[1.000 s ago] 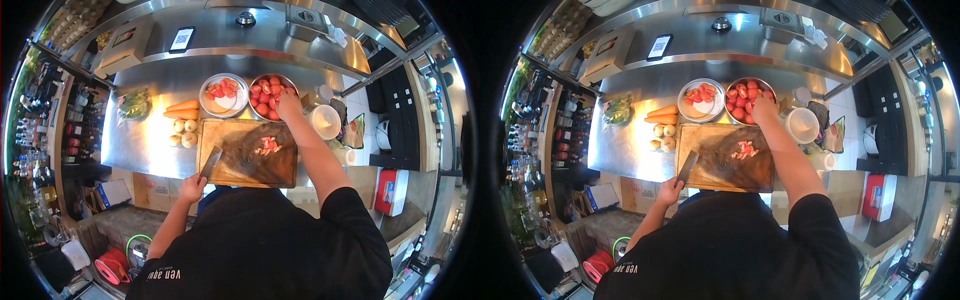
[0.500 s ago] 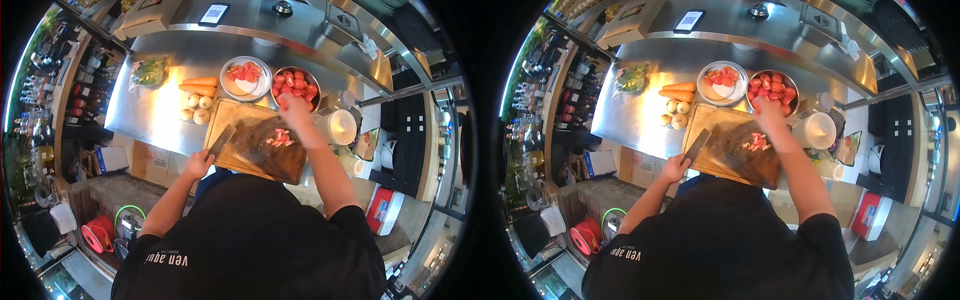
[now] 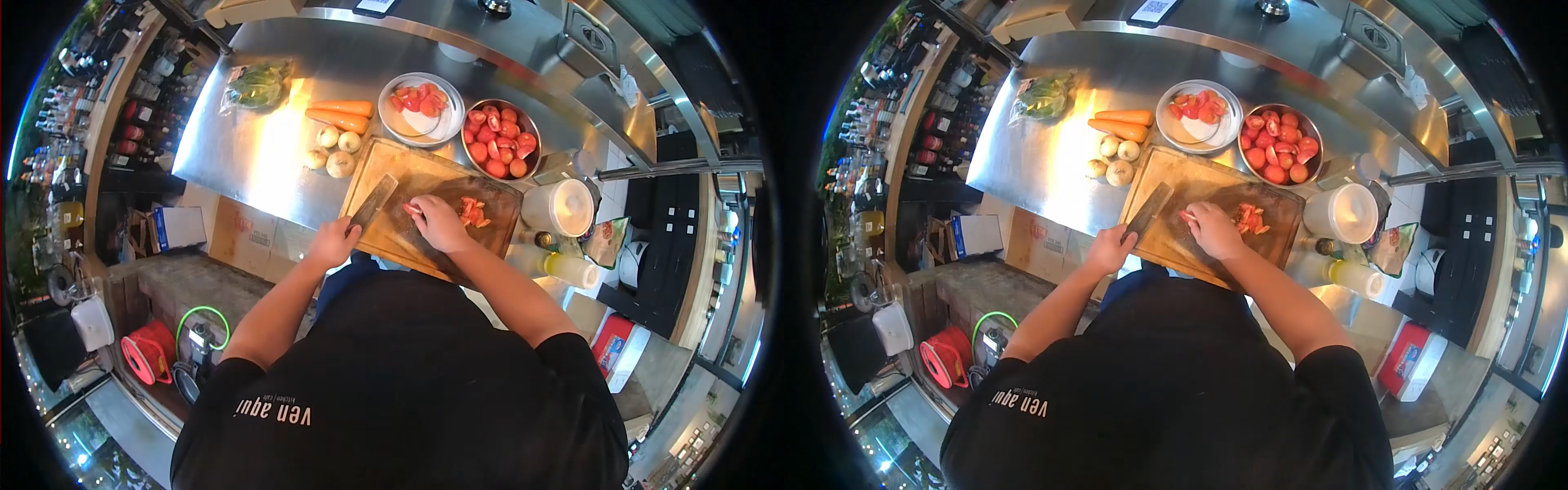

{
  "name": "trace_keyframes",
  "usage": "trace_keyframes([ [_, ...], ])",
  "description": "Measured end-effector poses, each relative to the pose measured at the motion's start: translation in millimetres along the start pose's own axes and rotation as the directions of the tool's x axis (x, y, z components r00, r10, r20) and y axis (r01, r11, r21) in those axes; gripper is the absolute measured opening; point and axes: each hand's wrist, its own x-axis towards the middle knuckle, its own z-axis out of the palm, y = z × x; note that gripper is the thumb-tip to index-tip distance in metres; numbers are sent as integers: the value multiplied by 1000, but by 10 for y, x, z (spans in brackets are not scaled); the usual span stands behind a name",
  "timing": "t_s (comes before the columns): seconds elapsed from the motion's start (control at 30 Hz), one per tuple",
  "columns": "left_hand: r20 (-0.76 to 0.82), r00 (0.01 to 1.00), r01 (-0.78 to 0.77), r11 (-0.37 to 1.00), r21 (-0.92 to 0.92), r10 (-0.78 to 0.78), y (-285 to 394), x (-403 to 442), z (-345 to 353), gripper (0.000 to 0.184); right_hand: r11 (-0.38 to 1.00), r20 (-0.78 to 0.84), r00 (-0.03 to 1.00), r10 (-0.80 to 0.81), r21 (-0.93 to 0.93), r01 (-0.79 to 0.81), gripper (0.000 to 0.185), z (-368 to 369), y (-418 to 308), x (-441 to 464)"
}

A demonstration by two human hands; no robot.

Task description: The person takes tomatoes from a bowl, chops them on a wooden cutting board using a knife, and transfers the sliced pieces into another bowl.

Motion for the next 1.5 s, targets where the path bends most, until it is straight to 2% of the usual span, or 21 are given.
trace_keyframes([
  [0.03,3,1000,4,1000,-1,-4,98,-10,-20,35,999,-65,998,-2,39,5,22,25,34,-15],
  [0.07,45,999,18,1000,17,-19,212,-25,-50,35,997,-65,998,18,69,-13,18,-25,1,-10],
  [0.27,106,994,-12,997,82,3,354,-14,142,33,997,-113,991,70,27,-67,9,-17,30,-66],
  [0.4,104,994,-47,986,157,31,327,34,272,32,995,-131,987,95,-3,-96,8,1,78,-117],
  [0.53,105,994,-31,988,150,15,448,81,273,33,996,-122,989,82,-22,-86,10,30,137,-166],
  [0.6,145,989,-28,979,202,-1,452,149,323,35,997,-128,989,72,-28,-76,12,34,160,-179],
  [0.83,222,975,-64,980,190,21,577,311,484,35,996,-122,990,78,-30,-82,16,72,195,-202],
  [0.9,209,978,-59,965,254,5,576,260,499,36,996,-121,989,82,-32,-86,16,76,204,-209],
  [1.0,258,965,-14,975,221,-44,520,37,332,38,996,-130,989,74,-32,-79,11,88,205,-206],
  [1.07,274,960,-20,966,257,-53,345,-132,263,38,994,-232,967,109,41,-103,8,105,167,-168],
  [1.1,295,953,-27,957,289,-63,253,-209,249,39,994,-233,967,105,41,-98,8,84,161,-146],
  [1.2,332,935,19,953,302,-124,243,-360,92,38,998,-222,975,24,62,-10,6,-24,129,-110],
  [1.27,329,937,32,965,262,-120,146,-418,46,38,993,-113,993,20,-110,-33,7,-105,207,-126],
  [1.3,330,937,40,974,221,-113,97,-431,22,38,993,-110,994,12,-114,-25,7,-167,248,-146],
  [1.4,256,959,76,981,180,-121,-76,-480,11,42,912,-19,1000,-22,-409,12,14,-332,382,-276],
  [1.5,177,976,109,988,106,-127,-97,-493,-81,42,928,-41,998,-44,-373,26,14,-431,11,-203],
])
